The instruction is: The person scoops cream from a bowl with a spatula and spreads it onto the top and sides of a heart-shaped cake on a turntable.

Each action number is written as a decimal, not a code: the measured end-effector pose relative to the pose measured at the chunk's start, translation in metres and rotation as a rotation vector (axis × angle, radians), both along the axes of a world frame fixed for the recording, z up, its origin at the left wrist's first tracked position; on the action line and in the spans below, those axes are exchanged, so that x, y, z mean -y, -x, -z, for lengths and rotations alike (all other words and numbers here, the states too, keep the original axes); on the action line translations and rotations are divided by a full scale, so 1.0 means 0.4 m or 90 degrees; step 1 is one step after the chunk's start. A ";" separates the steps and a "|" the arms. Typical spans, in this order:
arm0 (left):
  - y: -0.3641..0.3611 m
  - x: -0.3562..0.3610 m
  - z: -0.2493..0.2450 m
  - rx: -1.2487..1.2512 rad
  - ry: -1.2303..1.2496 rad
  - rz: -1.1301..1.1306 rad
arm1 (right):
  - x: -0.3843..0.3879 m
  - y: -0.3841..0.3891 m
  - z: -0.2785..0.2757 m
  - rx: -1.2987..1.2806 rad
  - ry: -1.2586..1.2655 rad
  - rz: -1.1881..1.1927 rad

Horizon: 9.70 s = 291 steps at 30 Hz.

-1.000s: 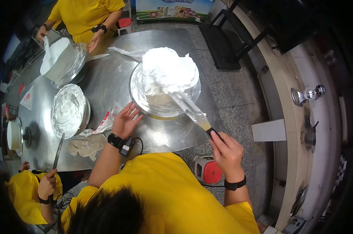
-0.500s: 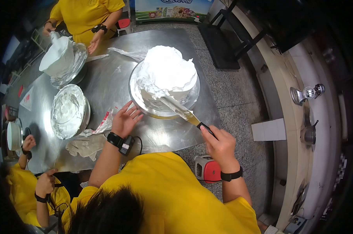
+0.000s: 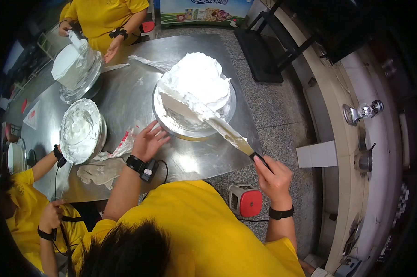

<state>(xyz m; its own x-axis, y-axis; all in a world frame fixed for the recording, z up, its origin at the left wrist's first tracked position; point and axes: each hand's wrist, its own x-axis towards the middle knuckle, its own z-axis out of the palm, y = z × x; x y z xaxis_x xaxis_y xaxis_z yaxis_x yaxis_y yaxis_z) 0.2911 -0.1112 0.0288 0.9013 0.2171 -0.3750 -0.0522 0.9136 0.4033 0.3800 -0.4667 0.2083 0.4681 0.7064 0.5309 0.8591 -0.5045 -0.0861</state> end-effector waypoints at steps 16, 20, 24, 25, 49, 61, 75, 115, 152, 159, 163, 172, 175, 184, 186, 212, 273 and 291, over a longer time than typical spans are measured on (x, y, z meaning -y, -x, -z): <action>-0.016 -0.003 -0.034 -0.012 -0.060 -0.048 | 0.018 0.029 -0.021 -0.049 0.041 0.056; -0.010 0.001 -0.025 -0.016 -0.049 -0.065 | 0.072 0.031 -0.012 -0.104 -0.021 0.051; -0.006 0.024 0.002 -0.022 -0.003 0.042 | 0.061 0.034 -0.010 -0.181 -0.107 0.060; -0.006 0.036 -0.006 -0.033 0.008 0.049 | 0.044 0.036 -0.016 -0.189 -0.126 0.063; 0.003 0.005 -0.010 -0.007 -0.068 -0.044 | -0.259 -0.282 -0.099 -0.900 -0.276 0.154; -0.001 0.039 -0.010 -0.032 -0.070 0.089 | -0.308 -0.376 -0.118 -0.982 -0.200 0.103; -0.006 0.028 -0.021 0.011 -0.068 0.058 | -0.231 -0.391 -0.159 -0.781 0.007 -0.029; -0.006 0.029 -0.024 0.000 -0.035 0.025 | -0.098 -0.075 -0.087 -0.308 0.040 -0.082; 0.360 0.087 -0.862 0.431 -1.288 0.030 | -0.006 -0.081 -0.036 -0.631 -0.314 0.130; 0.427 0.151 -0.929 0.158 -1.320 0.015 | -0.121 -0.052 -0.015 -0.983 -0.363 -0.081; 0.478 0.166 -0.911 0.087 -1.380 -0.047 | -0.238 -0.022 0.002 -1.173 -0.324 -0.205; 0.516 0.149 -0.838 0.261 -1.388 -0.238 | -0.332 -0.020 -0.015 -1.360 -0.234 -0.401; 0.463 0.101 -0.759 0.264 -1.293 -0.286 | -0.295 -0.041 -0.032 -1.150 -0.297 -0.529; 0.152 0.012 -0.215 -0.142 -0.623 0.105 | -0.111 -0.102 -0.036 -0.854 -0.134 0.070; 0.113 0.043 -0.157 -0.183 -0.539 0.150 | -0.084 -0.107 0.004 -0.574 -0.027 0.119; 0.018 0.113 -0.039 0.007 -0.007 0.136 | -0.047 -0.077 0.087 -0.532 0.029 0.084; 0.021 0.032 -0.042 -0.027 0.030 0.066 | 0.056 -0.096 -0.037 -0.609 -0.044 0.278; 0.026 0.099 -0.028 0.010 0.016 0.138 | -0.161 -0.036 -0.164 -0.502 -0.040 0.144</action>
